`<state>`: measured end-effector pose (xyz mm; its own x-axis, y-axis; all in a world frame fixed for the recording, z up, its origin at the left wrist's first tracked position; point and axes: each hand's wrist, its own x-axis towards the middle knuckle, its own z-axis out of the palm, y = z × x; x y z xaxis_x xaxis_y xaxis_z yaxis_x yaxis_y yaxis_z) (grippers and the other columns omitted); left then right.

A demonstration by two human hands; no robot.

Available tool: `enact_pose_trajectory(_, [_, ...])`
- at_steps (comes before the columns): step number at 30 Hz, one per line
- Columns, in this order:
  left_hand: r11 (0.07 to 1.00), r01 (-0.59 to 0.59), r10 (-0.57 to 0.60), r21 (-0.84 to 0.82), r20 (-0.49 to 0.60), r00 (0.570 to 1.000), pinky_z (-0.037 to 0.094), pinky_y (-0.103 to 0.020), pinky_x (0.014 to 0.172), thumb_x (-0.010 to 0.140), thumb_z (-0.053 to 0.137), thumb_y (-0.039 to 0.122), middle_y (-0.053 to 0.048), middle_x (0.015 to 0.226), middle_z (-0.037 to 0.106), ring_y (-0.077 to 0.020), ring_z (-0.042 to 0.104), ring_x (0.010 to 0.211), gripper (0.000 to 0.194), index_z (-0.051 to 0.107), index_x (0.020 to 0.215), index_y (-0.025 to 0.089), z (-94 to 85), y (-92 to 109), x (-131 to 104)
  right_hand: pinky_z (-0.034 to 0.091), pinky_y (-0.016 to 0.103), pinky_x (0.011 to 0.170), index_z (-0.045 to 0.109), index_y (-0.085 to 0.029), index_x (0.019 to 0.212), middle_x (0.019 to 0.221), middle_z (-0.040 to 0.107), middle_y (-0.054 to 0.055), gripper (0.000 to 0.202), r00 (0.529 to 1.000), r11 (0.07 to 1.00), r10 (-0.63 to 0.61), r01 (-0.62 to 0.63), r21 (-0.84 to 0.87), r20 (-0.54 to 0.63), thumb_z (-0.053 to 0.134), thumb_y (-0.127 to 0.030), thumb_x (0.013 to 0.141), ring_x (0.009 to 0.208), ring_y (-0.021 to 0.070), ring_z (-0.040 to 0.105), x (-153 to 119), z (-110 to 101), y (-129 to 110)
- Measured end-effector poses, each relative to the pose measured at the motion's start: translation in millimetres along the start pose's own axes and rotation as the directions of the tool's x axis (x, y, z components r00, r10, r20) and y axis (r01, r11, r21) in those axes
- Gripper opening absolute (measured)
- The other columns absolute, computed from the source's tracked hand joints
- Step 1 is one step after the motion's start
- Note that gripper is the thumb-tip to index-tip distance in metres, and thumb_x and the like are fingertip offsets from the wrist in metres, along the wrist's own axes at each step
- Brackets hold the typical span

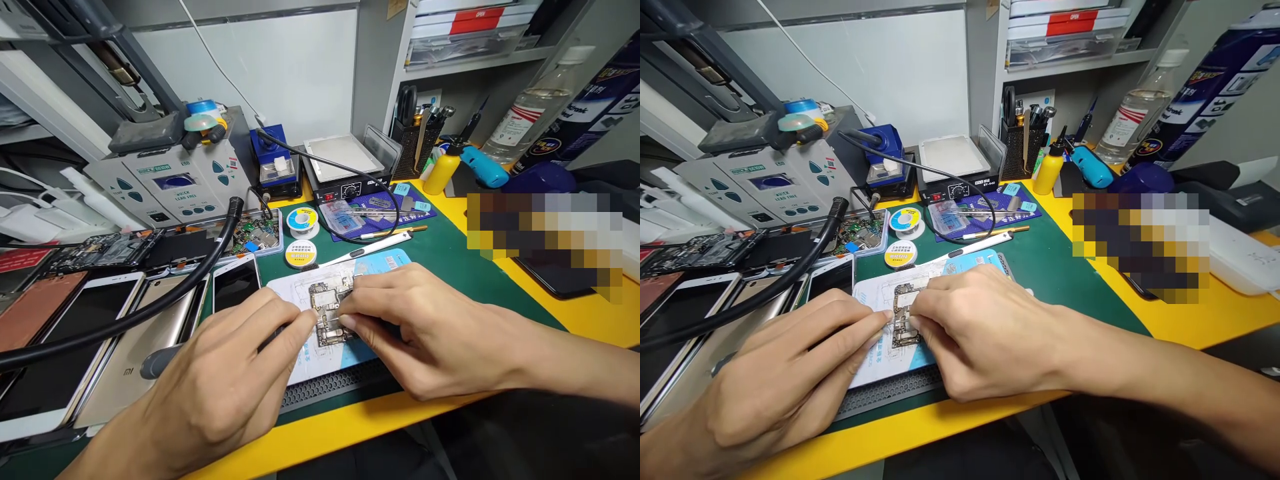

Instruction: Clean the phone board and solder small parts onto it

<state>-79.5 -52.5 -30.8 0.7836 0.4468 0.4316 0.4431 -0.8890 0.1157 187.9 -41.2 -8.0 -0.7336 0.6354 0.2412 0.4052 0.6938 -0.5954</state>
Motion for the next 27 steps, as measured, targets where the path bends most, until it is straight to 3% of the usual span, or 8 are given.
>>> enact_pose_trajectory(7, [0.997, -0.072, 0.072, 0.026, -0.006, 0.997, 0.049, -0.036, 0.07, 0.093, 0.058, -0.005, -0.012, 0.1, 0.063, -0.0215, 0.053, 0.089, 0.037, 0.063, 0.129, 0.001, -1.3, 1.1, 1.0, 0.029, 0.031, 0.061, 0.061, -0.014, 0.079, 0.07, 0.05, -0.002, 0.016, 1.0, 1.0, -0.001, 0.001, -0.001, -0.002, 0.057, -0.003, 0.089, 0.064, 0.0124, 0.038, 0.6, 0.9, 0.8])
enact_pose_trajectory(17, [0.999, -0.02, 0.018, -0.047, -0.038, 0.999, 0.051, -0.036, 0.075, 0.093, 0.06, -0.007, -0.013, 0.104, 0.063, -0.0214, 0.056, 0.093, 0.041, 0.062, 0.133, 0.003, -0.7, -0.3, 2.7, 0.027, 0.031, 0.06, 0.052, -0.018, 0.076, 0.068, 0.044, -0.004, 0.021, 1.0, 1.0, -0.012, 0.012, -0.004, -0.024, 0.057, -0.003, 0.09, 0.062, 0.0115, 0.034, 1.5, 1.6, 1.7])
enact_pose_trajectory(27, [0.997, -0.073, 0.073, 0.002, -0.019, 0.997, 0.051, -0.037, 0.072, 0.093, 0.059, -0.005, -0.013, 0.099, 0.063, -0.0217, 0.053, 0.089, 0.037, 0.062, 0.129, 0.001, -3.3, -1.0, 5.4, 0.028, 0.031, 0.061, 0.059, -0.015, 0.078, 0.07, 0.049, -0.002, 0.017, 1.0, 1.0, -0.007, 0.007, -0.005, -0.011, 0.057, -0.002, 0.089, 0.063, 0.0123, 0.038, 0.5, 1.1, 2.0])
